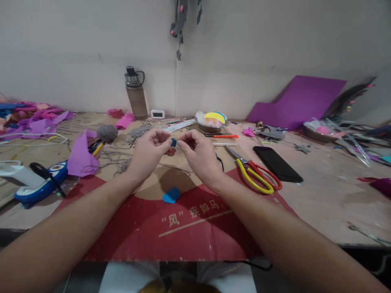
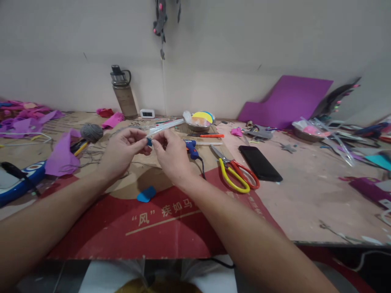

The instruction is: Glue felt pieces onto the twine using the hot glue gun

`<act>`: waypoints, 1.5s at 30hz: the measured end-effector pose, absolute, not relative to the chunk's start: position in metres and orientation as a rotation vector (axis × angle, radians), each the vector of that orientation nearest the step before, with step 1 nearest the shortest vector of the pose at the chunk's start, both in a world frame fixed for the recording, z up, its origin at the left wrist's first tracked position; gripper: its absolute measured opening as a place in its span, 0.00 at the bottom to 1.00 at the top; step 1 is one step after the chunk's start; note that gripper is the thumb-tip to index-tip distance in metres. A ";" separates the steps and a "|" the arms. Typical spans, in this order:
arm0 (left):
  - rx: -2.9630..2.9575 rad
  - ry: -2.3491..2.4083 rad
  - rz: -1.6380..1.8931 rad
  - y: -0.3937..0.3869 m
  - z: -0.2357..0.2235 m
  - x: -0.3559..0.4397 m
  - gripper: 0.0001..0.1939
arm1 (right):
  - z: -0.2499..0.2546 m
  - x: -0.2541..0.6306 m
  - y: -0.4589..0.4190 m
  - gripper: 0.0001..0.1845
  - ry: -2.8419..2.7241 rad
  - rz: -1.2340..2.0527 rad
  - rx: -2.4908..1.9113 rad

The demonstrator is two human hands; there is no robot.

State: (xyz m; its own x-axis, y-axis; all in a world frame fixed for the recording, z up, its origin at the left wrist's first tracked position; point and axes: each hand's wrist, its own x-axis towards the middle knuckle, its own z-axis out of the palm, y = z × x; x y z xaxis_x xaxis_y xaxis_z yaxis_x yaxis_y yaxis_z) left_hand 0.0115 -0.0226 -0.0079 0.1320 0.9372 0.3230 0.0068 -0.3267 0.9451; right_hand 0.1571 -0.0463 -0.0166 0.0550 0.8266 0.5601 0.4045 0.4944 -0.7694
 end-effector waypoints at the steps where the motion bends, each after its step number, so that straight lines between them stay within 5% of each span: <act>1: 1.517 0.943 1.329 -0.023 -0.008 0.012 0.11 | -0.017 0.158 -0.047 0.03 -1.563 0.440 -1.101; 45: 1.400 0.801 1.230 -0.025 -0.010 0.015 0.09 | -0.013 0.158 -0.050 0.05 -1.492 0.536 -1.110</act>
State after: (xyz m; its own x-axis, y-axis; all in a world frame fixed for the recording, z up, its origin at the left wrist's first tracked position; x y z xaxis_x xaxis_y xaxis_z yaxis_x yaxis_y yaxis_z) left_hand 0.0151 -0.0251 -0.0098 0.2453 0.9369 0.2489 -0.1514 -0.2166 0.9645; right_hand 0.1584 -0.0497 -0.0134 0.0897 0.8586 0.5048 0.3410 0.4498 -0.8255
